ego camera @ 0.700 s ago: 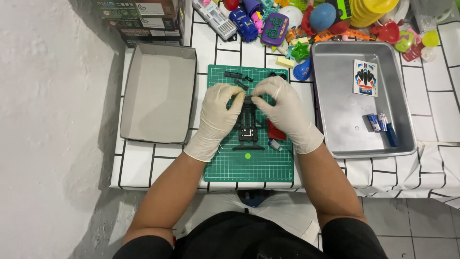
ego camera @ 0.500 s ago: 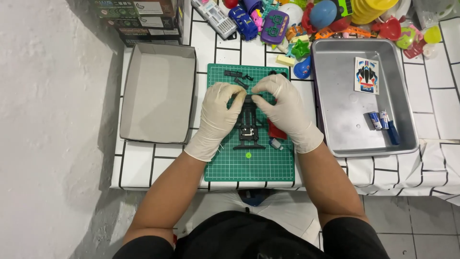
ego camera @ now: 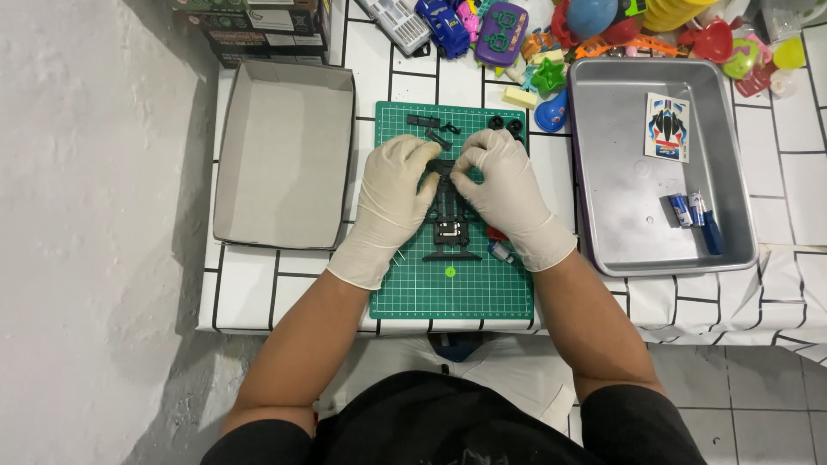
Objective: Assembling a Mini 4WD toy car by installing gears, motor, and electrical terminals into the chassis.
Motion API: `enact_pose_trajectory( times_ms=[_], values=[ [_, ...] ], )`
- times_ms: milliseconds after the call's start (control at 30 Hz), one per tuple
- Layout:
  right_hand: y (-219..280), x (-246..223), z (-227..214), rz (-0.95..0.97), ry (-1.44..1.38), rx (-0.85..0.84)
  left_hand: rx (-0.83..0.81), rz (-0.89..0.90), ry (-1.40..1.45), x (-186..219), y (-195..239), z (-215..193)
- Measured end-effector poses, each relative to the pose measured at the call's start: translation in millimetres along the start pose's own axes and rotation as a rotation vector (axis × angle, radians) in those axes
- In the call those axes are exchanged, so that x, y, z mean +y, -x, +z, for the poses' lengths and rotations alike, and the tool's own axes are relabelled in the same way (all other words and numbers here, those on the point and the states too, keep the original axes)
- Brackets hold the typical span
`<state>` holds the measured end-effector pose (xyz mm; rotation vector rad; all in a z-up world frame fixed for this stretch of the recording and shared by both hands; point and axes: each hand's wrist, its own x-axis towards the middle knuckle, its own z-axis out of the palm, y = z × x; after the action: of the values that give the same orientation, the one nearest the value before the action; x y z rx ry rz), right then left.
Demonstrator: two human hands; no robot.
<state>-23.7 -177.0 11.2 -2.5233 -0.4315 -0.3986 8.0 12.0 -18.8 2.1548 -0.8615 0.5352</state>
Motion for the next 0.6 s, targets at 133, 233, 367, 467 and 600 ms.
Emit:
enact_pose_trajectory(
  times_ms=[133, 233, 367, 467, 600],
  values=[
    [0, 3, 4, 0.039, 0.023, -0.052, -0.081, -0.022, -0.141, -8, 11, 11],
    [0, 5, 5, 0.054, 0.014, -0.071, -0.145, -0.057, -0.213, -5, 15, 14],
    [0, 2, 4, 0.074, -0.005, -0.095, -0.204, -0.100, -0.225, -3, 17, 15],
    [0, 3, 6, 0.077, -0.005, -0.108, -0.230, -0.127, -0.223, -5, 18, 18],
    [0, 3, 7, 0.069, 0.037, -0.121, -0.230, -0.120, -0.218, -7, 19, 20]
  ],
)
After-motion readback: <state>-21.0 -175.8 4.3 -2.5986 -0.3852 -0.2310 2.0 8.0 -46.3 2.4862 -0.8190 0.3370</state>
